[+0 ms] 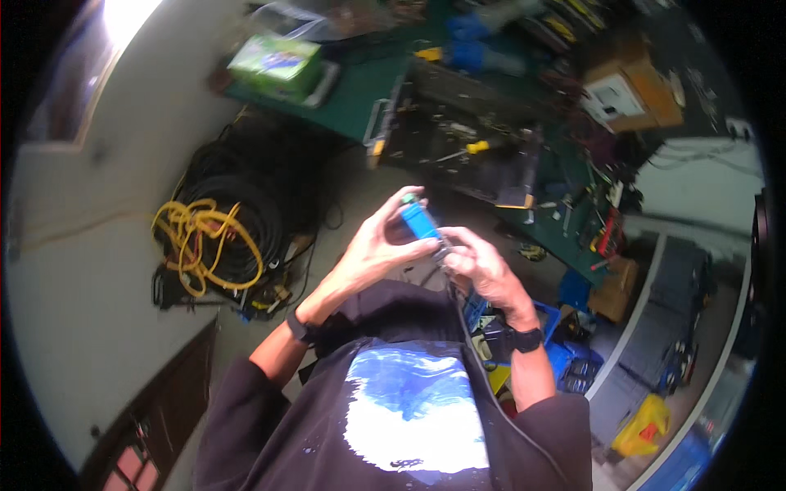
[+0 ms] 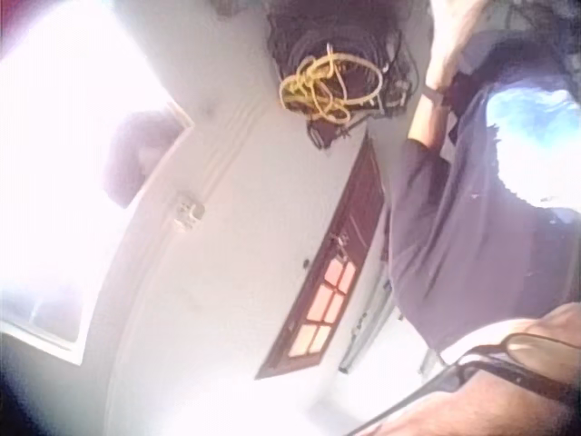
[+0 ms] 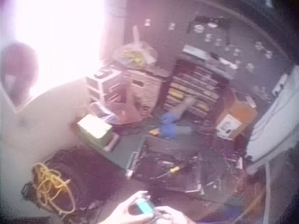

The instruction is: Removing screws and a circuit board from an electronic enclosure at a workbench.

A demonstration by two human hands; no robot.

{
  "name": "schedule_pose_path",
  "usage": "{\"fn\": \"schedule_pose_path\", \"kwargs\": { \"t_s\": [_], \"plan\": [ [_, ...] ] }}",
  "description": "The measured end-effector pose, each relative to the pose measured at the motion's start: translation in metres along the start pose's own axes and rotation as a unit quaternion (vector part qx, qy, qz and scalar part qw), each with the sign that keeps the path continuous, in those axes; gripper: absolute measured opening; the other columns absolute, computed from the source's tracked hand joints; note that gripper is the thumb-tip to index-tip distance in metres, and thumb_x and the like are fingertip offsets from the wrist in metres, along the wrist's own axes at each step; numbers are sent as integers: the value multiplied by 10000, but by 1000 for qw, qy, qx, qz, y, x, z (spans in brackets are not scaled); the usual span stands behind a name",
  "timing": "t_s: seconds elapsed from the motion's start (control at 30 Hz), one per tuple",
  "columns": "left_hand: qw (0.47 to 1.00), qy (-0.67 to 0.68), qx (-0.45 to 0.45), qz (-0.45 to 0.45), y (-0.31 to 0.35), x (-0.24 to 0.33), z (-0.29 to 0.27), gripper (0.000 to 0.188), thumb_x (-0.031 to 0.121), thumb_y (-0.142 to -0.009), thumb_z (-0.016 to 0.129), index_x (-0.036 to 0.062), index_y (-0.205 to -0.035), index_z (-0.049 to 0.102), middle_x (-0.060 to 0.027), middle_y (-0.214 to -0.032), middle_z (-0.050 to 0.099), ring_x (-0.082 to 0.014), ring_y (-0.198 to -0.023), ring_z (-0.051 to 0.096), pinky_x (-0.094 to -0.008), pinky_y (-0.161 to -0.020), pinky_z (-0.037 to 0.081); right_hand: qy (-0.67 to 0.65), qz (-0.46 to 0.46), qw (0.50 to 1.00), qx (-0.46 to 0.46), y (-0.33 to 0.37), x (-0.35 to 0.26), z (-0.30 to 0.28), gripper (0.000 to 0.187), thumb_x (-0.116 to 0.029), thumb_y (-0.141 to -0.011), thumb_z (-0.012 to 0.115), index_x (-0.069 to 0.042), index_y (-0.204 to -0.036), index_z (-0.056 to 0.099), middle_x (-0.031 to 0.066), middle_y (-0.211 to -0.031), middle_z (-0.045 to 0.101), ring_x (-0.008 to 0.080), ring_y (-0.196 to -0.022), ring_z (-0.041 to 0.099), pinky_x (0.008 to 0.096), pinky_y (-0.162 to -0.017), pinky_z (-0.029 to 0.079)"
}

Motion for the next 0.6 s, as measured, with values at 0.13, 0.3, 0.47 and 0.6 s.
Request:
{"fn": "schedule_pose_path", "kwargs": {
  "t_s": [0.13, 0.3, 0.47, 0.6],
  "plan": [
    [997, 35, -26, -57, -6, 0, 18, 852, 83, -888, 832, 135, -1593, 356, -115, -1404, 611, -204, -1261, 607, -373, -1087, 511, 15, -2, 1000, -23, 10, -6, -11, 606, -379, -972, 735, -31, -1410, 500, -10, -916, 637, 49, -784, 539, 245, -671, 439],
    [995, -31, -61, -74, -32, 6, 60, 899, 44, -878, 829, 144, -1611, 318, -80, -1367, 581, -185, -1218, 616, -358, -1021, 553, 101, -55, 993, 30, 31, -4, -51, 781, -460, -925, 782, 5, -1454, 445, 104, -1038, 724, 137, -969, 651, 342, -852, 517],
    [994, 18, -93, -60, -59, 9, 118, 968, 38, -852, 854, 152, -1629, 287, -92, -1418, 553, -176, -1230, 607, -354, -1021, 554, 75, -113, 990, 36, 58, -4, -110, 881, -529, -903, 796, 12, -1487, 420, 155, -1182, 717, 189, -1098, 655, 364, -967, 506],
    [993, -3, -103, -55, -90, -2, 171, 957, 38, -871, 838, 152, -1638, 277, -91, -1425, 555, -169, -1241, 594, -346, -1041, 535, 34, -107, 994, 17, 78, 3, -168, 828, -458, -948, 771, 20, -1515, 403, 199, -1313, 660, 218, -1217, 615, 379, -1067, 473]
  ]
}}
Point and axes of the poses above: each hand's wrist, its own y-axis away from the middle knuckle, its own z-axis out of the palm, x = y × z, the point moved 5 cm from there along -y, towards the middle knuckle
